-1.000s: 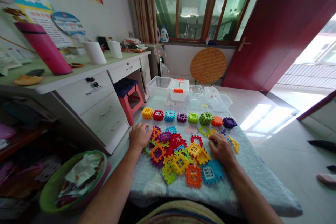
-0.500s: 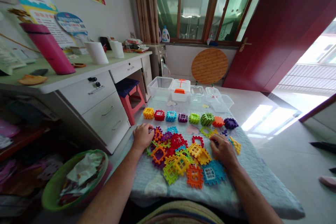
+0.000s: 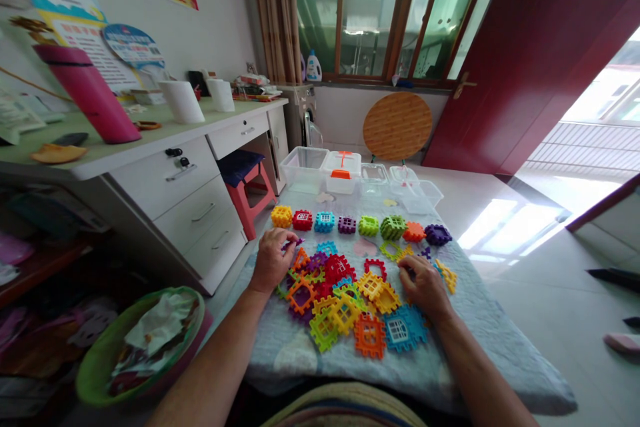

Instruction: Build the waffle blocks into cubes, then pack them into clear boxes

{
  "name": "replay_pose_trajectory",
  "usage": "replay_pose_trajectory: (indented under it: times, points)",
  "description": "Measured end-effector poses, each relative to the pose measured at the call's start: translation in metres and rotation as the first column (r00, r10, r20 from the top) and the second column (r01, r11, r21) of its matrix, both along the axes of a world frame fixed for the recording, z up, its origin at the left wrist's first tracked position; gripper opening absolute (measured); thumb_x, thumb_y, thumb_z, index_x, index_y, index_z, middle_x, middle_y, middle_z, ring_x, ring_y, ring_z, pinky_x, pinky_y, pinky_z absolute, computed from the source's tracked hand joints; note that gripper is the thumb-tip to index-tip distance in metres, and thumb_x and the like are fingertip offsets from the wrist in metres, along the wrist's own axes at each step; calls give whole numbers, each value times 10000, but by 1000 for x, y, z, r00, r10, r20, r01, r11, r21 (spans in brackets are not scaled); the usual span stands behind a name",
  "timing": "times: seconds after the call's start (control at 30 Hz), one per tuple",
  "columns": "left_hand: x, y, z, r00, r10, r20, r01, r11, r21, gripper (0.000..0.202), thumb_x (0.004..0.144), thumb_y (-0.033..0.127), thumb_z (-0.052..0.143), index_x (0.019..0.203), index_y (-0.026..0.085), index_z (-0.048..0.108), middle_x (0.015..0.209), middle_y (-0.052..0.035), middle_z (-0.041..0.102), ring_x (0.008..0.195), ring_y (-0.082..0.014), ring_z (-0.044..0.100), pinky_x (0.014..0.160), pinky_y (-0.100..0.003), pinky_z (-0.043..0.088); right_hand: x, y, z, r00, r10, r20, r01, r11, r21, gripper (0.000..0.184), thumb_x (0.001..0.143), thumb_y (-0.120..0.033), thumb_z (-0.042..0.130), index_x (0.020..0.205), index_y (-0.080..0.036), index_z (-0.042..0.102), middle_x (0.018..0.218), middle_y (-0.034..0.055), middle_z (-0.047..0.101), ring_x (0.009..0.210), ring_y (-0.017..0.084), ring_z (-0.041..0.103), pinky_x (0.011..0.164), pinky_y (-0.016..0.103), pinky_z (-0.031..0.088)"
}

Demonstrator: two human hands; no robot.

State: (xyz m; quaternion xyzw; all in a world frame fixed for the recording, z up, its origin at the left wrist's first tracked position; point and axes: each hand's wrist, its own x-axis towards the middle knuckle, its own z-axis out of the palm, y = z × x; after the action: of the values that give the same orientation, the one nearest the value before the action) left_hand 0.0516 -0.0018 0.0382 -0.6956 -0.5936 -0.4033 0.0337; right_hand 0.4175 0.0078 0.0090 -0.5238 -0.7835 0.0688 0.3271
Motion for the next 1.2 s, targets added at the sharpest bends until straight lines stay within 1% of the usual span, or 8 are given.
replay_pose_trajectory:
  times: [0.17, 0.4, 0.53, 0.73, 0.83, 0.93, 1.07, 1.2]
  points:
    - [1, -3, 1, 997, -75, -26, 72, 990, -118, 98, 774, 269, 591, 841, 198, 587, 850, -36, 634, 902, -227, 574, 857, -366, 436, 0, 0, 0, 1000, -5, -1, 5, 1000, -2, 142, 793, -180, 490, 819, -202, 627, 829, 48, 653, 822, 205, 587, 794, 324, 447]
    - [2, -1, -5, 970, 130, -205, -189, 935, -299, 414, 731, 531, 643, 1001, 218, 626, 906, -58, 686, 930, -283, 601, 880, -422, 395, 0, 0, 0, 1000, -1, 2, 1, 1000, -14, 137, 799, -180, 495, 821, -202, 628, 823, 49, 646, 824, 207, 578, 792, 325, 442]
    - [5, -2, -5, 966, 125, -224, -194, 929, -315, 427, 711, 536, 656, 995, 219, 628, 858, -52, 699, 934, -294, 616, 923, -458, 374, 1, 0, -1, 1000, 1, -6, -1, 1000, -14, 138, 792, -178, 495, 820, -205, 627, 824, 46, 646, 826, 205, 579, 791, 323, 442]
    - [4, -3, -3, 996, 56, -70, -74, 957, -281, 423, 671, 397, 693, 1041, 212, 600, 906, -34, 696, 916, -257, 639, 994, -480, 371, 0, 0, 0, 1000, -5, 0, 5, 1000, -13, 137, 795, -182, 490, 808, -208, 624, 823, 46, 647, 831, 206, 582, 793, 320, 443]
    - [6, -5, 0, 995, -62, 84, 78, 975, -208, 429, 691, 336, 674, 1089, 208, 578, 966, -40, 691, 952, -239, 635, 996, -462, 403, 0, 0, 0, 1000, -9, 1, 9, 1000, -12, 134, 793, -183, 493, 803, -209, 624, 825, 45, 648, 827, 206, 582, 787, 318, 444]
    - [11, -9, 5, 960, -191, 205, 230, 955, -188, 422, 699, 284, 665, 1103, 205, 574, 1013, -49, 683, 978, -223, 632, 955, -404, 456, 0, 0, -1, 1000, -8, 0, 8, 1000, -9, 138, 792, -178, 492, 809, -207, 626, 828, 47, 648, 823, 205, 578, 789, 320, 444]
    - [17, -11, 8, 942, -276, 191, 318, 916, -245, 422, 679, 245, 671, 1092, 206, 594, 1037, -56, 673, 1021, -236, 613, 965, -403, 450, 0, 0, 0, 1000, -10, -1, 10, 1000, -13, 128, 791, -176, 495, 803, -204, 620, 821, 48, 645, 822, 205, 574, 791, 321, 442]
    - [18, -10, 7, 947, -303, 111, 322, 899, -295, 368, 686, 257, 675, 1046, 212, 613, 1029, -56, 669, 1007, -250, 602, 957, -421, 434, 0, 0, 0, 1000, -9, 4, 10, 1000, -14, 125, 789, -179, 498, 792, -205, 621, 805, 41, 642, 808, 202, 576, 778, 314, 442]
